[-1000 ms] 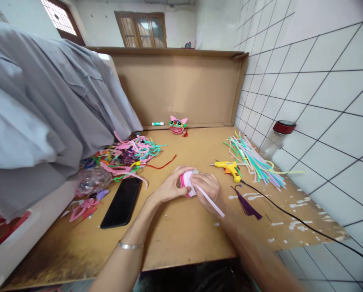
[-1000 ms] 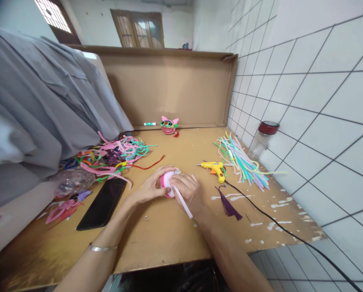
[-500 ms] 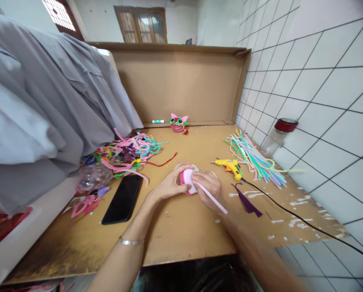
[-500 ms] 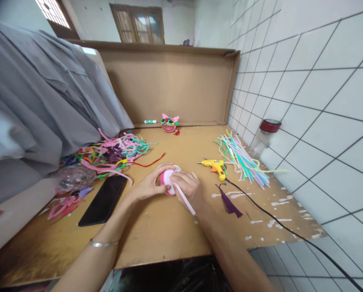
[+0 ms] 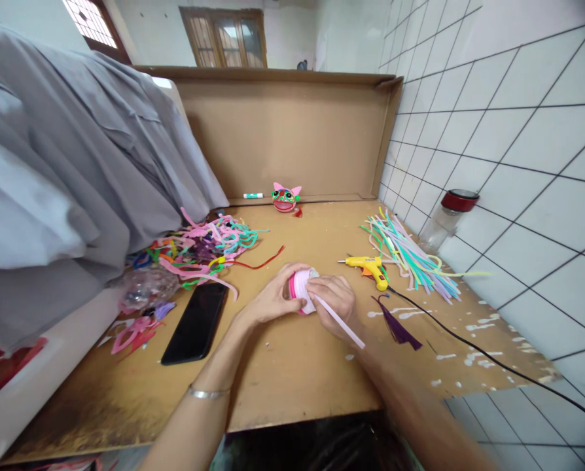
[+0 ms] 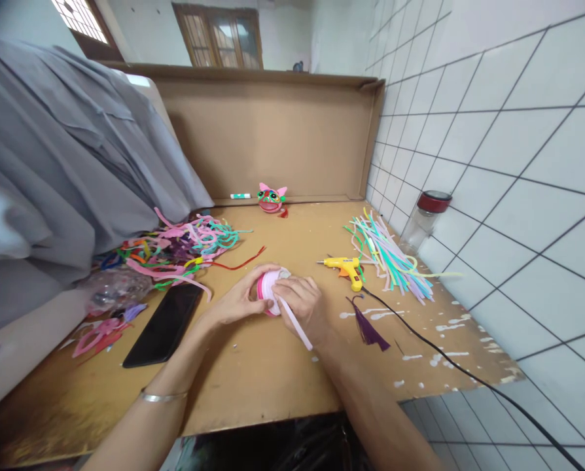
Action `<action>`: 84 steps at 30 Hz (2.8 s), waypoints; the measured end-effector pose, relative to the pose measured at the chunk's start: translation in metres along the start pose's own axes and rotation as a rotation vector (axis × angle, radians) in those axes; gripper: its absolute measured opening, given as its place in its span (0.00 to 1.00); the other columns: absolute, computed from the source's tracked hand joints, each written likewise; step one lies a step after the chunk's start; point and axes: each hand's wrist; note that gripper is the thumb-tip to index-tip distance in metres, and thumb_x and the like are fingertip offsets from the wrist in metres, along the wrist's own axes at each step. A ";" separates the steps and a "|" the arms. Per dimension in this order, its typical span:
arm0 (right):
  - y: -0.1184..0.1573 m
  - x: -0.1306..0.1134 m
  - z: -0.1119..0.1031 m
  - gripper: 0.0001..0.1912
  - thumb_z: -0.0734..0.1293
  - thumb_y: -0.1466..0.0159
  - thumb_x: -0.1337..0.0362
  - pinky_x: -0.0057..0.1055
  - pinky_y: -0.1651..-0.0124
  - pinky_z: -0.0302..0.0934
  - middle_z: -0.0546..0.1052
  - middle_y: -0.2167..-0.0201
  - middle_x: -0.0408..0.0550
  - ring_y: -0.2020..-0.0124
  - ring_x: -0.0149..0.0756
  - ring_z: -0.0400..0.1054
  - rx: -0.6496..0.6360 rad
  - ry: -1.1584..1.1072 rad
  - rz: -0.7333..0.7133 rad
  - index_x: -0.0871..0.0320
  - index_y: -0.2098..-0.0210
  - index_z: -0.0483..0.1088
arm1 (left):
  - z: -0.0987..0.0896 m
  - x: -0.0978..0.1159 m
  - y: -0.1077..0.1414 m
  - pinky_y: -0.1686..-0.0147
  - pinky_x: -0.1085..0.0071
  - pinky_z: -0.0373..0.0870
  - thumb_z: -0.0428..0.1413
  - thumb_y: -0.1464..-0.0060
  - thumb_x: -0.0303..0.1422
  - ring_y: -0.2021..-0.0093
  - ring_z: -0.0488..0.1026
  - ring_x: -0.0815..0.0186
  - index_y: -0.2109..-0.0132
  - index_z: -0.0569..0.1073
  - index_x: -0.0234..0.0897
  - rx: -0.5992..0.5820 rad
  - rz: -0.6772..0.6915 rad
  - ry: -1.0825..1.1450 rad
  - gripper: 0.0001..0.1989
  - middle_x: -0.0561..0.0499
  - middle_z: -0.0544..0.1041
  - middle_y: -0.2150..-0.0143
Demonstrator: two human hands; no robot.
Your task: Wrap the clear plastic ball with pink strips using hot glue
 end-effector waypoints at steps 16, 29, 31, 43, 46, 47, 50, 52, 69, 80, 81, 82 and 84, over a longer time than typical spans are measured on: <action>-0.003 -0.003 -0.004 0.10 0.63 0.37 0.71 0.35 0.59 0.66 0.81 0.64 0.47 0.60 0.37 0.76 -0.024 0.007 0.012 0.54 0.59 0.73 | -0.003 0.008 0.002 0.35 0.52 0.54 0.61 0.55 0.33 0.36 0.61 0.50 0.43 0.64 0.39 0.015 -0.029 -0.108 0.30 0.41 0.64 0.37; -0.003 -0.001 -0.004 0.11 0.61 0.36 0.71 0.35 0.59 0.64 0.81 0.64 0.47 0.62 0.36 0.76 -0.033 0.003 0.021 0.54 0.59 0.72 | -0.004 0.011 0.003 0.36 0.55 0.57 0.61 0.52 0.35 0.37 0.62 0.50 0.41 0.64 0.37 0.005 0.026 -0.108 0.31 0.40 0.66 0.38; -0.004 -0.002 -0.006 0.11 0.61 0.36 0.71 0.34 0.60 0.64 0.81 0.64 0.47 0.62 0.36 0.76 -0.042 0.008 0.020 0.54 0.59 0.72 | -0.004 0.013 0.003 0.35 0.55 0.56 0.60 0.52 0.35 0.36 0.62 0.50 0.42 0.64 0.37 0.005 0.029 -0.095 0.30 0.40 0.65 0.38; -0.004 -0.003 -0.006 0.09 0.62 0.36 0.72 0.34 0.59 0.62 0.81 0.63 0.48 0.61 0.36 0.75 -0.061 -0.001 0.023 0.56 0.61 0.71 | -0.004 0.014 0.004 0.35 0.53 0.56 0.59 0.51 0.35 0.36 0.62 0.51 0.44 0.65 0.37 0.005 0.051 -0.115 0.26 0.39 0.65 0.37; -0.004 -0.003 -0.007 0.09 0.62 0.37 0.73 0.34 0.60 0.62 0.81 0.63 0.49 0.61 0.36 0.75 -0.064 -0.010 0.018 0.57 0.61 0.71 | -0.003 0.012 0.004 0.36 0.52 0.57 0.60 0.50 0.36 0.37 0.63 0.50 0.45 0.65 0.36 0.010 0.077 -0.122 0.26 0.38 0.65 0.37; -0.004 -0.003 -0.007 0.09 0.62 0.37 0.73 0.34 0.60 0.62 0.81 0.63 0.49 0.61 0.36 0.75 -0.070 -0.008 0.016 0.57 0.61 0.71 | -0.003 0.011 0.004 0.35 0.52 0.57 0.60 0.50 0.36 0.37 0.63 0.50 0.45 0.65 0.36 0.010 0.083 -0.128 0.26 0.38 0.65 0.37; -0.004 -0.002 -0.008 0.09 0.61 0.36 0.72 0.34 0.59 0.63 0.81 0.63 0.49 0.61 0.36 0.75 -0.086 0.005 0.017 0.56 0.60 0.71 | -0.004 0.010 0.004 0.35 0.52 0.57 0.60 0.49 0.36 0.36 0.63 0.50 0.44 0.65 0.35 0.004 0.092 -0.155 0.26 0.37 0.64 0.37; -0.004 -0.002 -0.008 0.09 0.62 0.36 0.72 0.34 0.59 0.63 0.81 0.63 0.49 0.61 0.37 0.75 -0.071 0.005 0.013 0.56 0.60 0.71 | -0.005 0.010 0.005 0.35 0.51 0.57 0.59 0.49 0.36 0.35 0.62 0.50 0.44 0.65 0.36 0.001 0.094 -0.176 0.26 0.37 0.64 0.37; 0.001 0.001 -0.006 0.11 0.61 0.37 0.72 0.35 0.56 0.63 0.81 0.61 0.49 0.59 0.37 0.75 -0.103 0.024 0.044 0.56 0.59 0.72 | 0.000 0.004 0.003 0.35 0.50 0.59 0.67 0.56 0.42 0.34 0.61 0.49 0.37 0.60 0.37 -0.003 0.085 -0.326 0.42 0.36 0.63 0.35; 0.001 0.001 -0.006 0.11 0.61 0.37 0.73 0.35 0.57 0.63 0.81 0.61 0.48 0.59 0.37 0.75 -0.090 0.008 0.046 0.55 0.59 0.71 | 0.002 0.001 0.002 0.36 0.52 0.61 0.67 0.55 0.38 0.34 0.61 0.51 0.40 0.64 0.38 0.025 0.191 -0.290 0.36 0.39 0.68 0.38; 0.001 0.001 -0.006 0.11 0.61 0.37 0.73 0.35 0.57 0.63 0.81 0.62 0.48 0.59 0.37 0.75 -0.088 0.008 0.043 0.55 0.59 0.71 | 0.002 0.001 0.002 0.36 0.52 0.61 0.67 0.54 0.38 0.34 0.61 0.51 0.39 0.64 0.38 0.025 0.189 -0.293 0.36 0.39 0.68 0.38; 0.000 0.001 -0.006 0.11 0.61 0.37 0.73 0.35 0.57 0.63 0.81 0.62 0.48 0.59 0.37 0.75 -0.082 0.007 0.037 0.55 0.59 0.71 | 0.002 0.001 0.002 0.36 0.52 0.61 0.67 0.54 0.38 0.34 0.61 0.51 0.39 0.64 0.38 0.024 0.187 -0.296 0.36 0.39 0.68 0.38; -0.002 0.000 -0.006 0.11 0.61 0.37 0.73 0.34 0.58 0.64 0.81 0.63 0.48 0.60 0.36 0.76 -0.056 0.008 0.021 0.55 0.60 0.71 | 0.002 0.002 0.002 0.36 0.51 0.60 0.66 0.54 0.38 0.34 0.61 0.51 0.39 0.64 0.38 0.019 0.182 -0.306 0.36 0.38 0.67 0.37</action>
Point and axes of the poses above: each hand's wrist, its own y-axis away from the middle knuckle, its own z-axis out of the palm, x = y × z
